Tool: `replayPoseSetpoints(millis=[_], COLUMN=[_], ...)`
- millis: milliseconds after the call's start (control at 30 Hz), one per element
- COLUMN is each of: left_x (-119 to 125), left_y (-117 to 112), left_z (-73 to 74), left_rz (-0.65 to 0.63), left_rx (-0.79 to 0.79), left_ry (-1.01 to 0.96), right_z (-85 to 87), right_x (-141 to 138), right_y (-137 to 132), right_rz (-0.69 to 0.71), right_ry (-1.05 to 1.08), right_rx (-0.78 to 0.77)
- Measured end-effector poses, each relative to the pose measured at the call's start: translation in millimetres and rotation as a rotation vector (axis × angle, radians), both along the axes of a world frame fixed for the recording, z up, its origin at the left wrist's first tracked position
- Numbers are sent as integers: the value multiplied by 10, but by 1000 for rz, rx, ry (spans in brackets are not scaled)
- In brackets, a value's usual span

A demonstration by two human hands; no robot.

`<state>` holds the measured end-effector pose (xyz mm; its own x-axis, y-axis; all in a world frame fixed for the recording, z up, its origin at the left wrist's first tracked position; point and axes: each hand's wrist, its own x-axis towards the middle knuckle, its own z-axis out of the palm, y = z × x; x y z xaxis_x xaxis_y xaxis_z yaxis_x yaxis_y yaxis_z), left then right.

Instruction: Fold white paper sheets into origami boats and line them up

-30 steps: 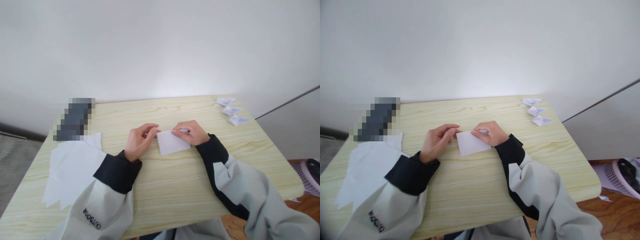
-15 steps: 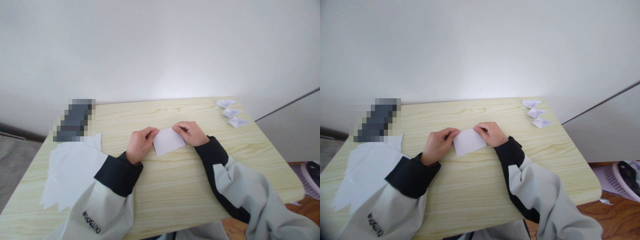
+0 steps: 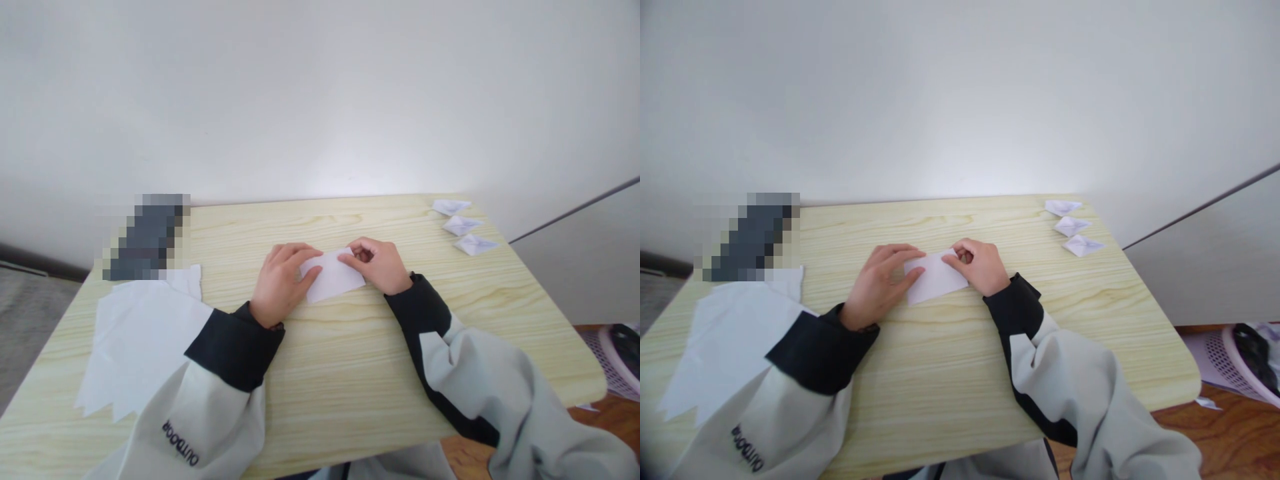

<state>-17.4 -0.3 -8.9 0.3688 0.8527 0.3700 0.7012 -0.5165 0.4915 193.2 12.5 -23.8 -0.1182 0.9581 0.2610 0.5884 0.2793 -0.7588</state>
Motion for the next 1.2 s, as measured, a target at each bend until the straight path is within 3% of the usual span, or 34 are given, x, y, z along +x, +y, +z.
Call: replayPoseSetpoints(millis=[133, 367, 700, 900, 1200], left_x=[4, -1, 15, 11, 13], left_y=[-25, -17, -35, -34, -43], left_z=[0, -41, -31, -45, -39], left_rz=[-93, -82, -63, -52, -50], left_rx=[53, 85, 79, 91, 105], left_ry=[191, 261, 364, 381, 385], right_z=[-19, -46, -37, -34, -71], right_x=[-5, 81, 109, 163, 200], right_y=[-9, -61, -32, 0, 39], right_rz=[-4, 268, 348, 471, 487], right_ry=[-87, -184, -247, -310, -289], right_rx=[123, 375, 418, 418, 442])
